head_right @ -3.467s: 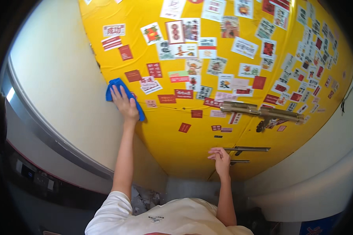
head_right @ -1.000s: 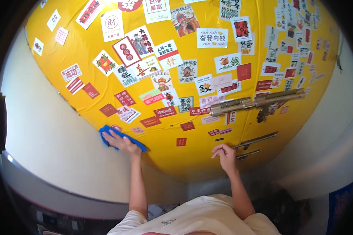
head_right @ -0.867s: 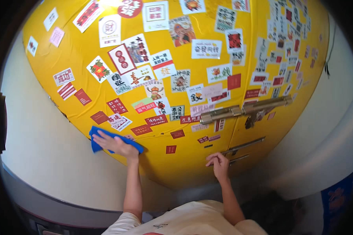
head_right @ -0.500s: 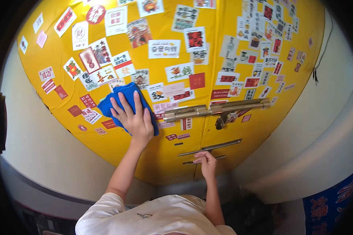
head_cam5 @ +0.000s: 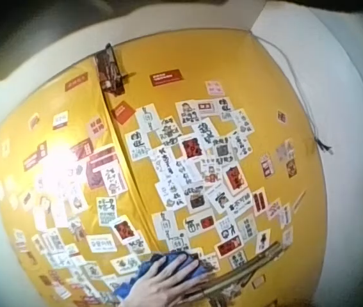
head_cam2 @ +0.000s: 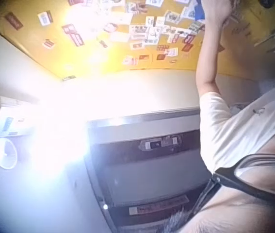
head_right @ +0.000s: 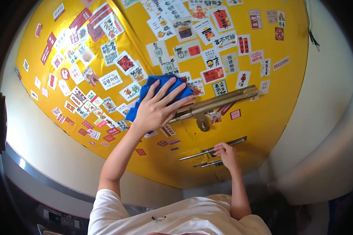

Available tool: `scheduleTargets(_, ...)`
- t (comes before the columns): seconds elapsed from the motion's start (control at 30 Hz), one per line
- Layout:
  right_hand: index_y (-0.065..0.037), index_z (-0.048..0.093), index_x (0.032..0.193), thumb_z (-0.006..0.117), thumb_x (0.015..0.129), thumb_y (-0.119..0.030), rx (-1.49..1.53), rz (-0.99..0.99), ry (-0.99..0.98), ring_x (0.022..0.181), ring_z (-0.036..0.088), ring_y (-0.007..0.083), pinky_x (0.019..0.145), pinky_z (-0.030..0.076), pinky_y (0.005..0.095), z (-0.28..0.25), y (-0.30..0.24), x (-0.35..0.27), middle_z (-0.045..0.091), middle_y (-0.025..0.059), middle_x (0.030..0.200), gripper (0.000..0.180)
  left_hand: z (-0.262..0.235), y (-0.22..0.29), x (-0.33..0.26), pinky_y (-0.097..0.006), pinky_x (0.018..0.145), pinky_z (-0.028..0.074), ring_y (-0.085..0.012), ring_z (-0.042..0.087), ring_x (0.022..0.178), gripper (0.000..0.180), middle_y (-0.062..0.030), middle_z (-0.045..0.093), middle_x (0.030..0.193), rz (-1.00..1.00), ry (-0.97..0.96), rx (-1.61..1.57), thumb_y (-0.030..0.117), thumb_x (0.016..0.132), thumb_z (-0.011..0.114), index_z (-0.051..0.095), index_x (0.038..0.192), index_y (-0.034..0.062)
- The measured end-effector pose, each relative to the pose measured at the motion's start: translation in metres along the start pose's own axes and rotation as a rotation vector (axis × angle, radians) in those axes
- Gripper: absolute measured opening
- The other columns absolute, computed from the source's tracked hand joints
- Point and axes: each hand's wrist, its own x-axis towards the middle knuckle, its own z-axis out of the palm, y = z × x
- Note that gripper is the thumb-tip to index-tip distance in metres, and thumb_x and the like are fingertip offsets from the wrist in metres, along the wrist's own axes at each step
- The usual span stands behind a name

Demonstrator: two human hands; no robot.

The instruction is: Wiping a yellow door covered in stickers and an adjacent white wall with a blue cloth.

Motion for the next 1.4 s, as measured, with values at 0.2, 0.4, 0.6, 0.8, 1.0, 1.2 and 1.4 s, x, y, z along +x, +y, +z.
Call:
scheduleTargets(0.2, 0.006, 0.062, 0.101, 0.042, 0.095, 0.001, 0.006, 0.015, -0.088, 0.076, 0.07, 0.0192, 0.07, 0.056, 0.0288, -0.004, 0.019, -0.001, 0.07, 0.0145, 0.091, 0.022, 0.011, 0.02, 0.047, -0.046, 0.096, 0.042, -0.0269, 0.035, 0.141, 0.068, -0.002, 0.036, 0.153, 0.05, -0.025, 0.061, 0.026, 0.078, 0.068, 0.046, 0.143, 0.0324)
scheduleTargets(0.4, 0.004, 0.062, 0.102, 0.04, 0.096, 0.001, 0.059, 0.075, -0.09, 0.075, 0.069, 0.019, 0.069, 0.055, 0.0287, -0.027, 0.038, -0.007, 0.069, 0.0147, 0.093, 0.023, 0.007, 0.014, 0.045, -0.038, 0.082, 0.04, -0.0234, 0.041, 0.137, 0.059, -0.0015, 0.042, 0.15, 0.06, -0.064, 0.099, 0.028, 0.083, 0.064, 0.049, 0.141, 0.03)
scheduleTargets(0.6, 0.002, 0.061, 0.104, 0.041, 0.097, -0.001, -0.036, 0.107, 0.041, 0.077, 0.069, 0.0187, 0.07, 0.054, 0.029, -0.062, 0.035, -0.024, 0.068, 0.0131, 0.095, 0.022, -0.005, -0.007, 0.022, -0.051, 0.1, 0.034, -0.0302, 0.036, 0.14, 0.061, -0.0033, 0.043, 0.149, -0.113, -0.029, 0.131, 0.026, 0.081, 0.065, 0.05, 0.14, 0.0277)
scheduleTargets(0.8, 0.003, 0.06, 0.105, 0.04, 0.097, 0.0, -0.052, 0.11, 0.148, 0.078, 0.069, 0.0196, 0.072, 0.056, 0.0298, -0.055, 0.012, -0.042, 0.068, 0.0142, 0.097, 0.022, -0.009, -0.012, 0.005, -0.051, 0.102, 0.033, -0.0313, 0.037, 0.138, 0.059, -0.0058, 0.043, 0.149, -0.126, 0.113, 0.149, 0.024, 0.083, 0.066, 0.051, 0.14, 0.0268)
scheduleTargets(1.0, 0.005, 0.058, 0.105, 0.036, 0.098, -0.001, 0.086, 0.118, 0.186, 0.075, 0.07, 0.0215, 0.069, 0.058, 0.03, 0.006, 0.015, -0.047, 0.067, 0.0164, 0.097, 0.023, -0.017, -0.035, -0.074, -0.047, 0.096, 0.036, -0.0301, 0.04, 0.137, 0.057, -0.0065, 0.046, 0.147, -0.207, 0.125, 0.142, 0.022, 0.082, 0.065, 0.054, 0.138, 0.0274)
scheduleTargets(1.2, 0.005, 0.059, 0.101, 0.036, 0.097, 0.0, 0.105, 0.078, 0.132, 0.072, 0.069, 0.0207, 0.066, 0.058, 0.0295, 0.103, 0.019, -0.042, 0.067, 0.0154, 0.094, 0.024, -0.03, -0.071, -0.197, -0.043, 0.09, 0.035, -0.0318, 0.042, 0.135, 0.049, -0.0098, 0.05, 0.143, -0.363, 0.185, 0.226, 0.024, 0.081, 0.064, 0.062, 0.13, 0.0261)
scheduleTargets(1.4, 0.005, 0.06, 0.099, 0.038, 0.096, 0.001, 0.084, 0.057, -0.023, 0.071, 0.068, 0.0183, 0.066, 0.057, 0.0287, 0.2, 0.034, -0.044, 0.067, 0.0145, 0.091, 0.022, -0.017, -0.103, -0.304, -0.056, 0.111, 0.021, -0.0439, 0.034, 0.137, 0.045, -0.0193, 0.044, 0.145, -0.669, 0.524, 0.25, 0.026, 0.086, 0.053, 0.063, 0.127, 0.012)
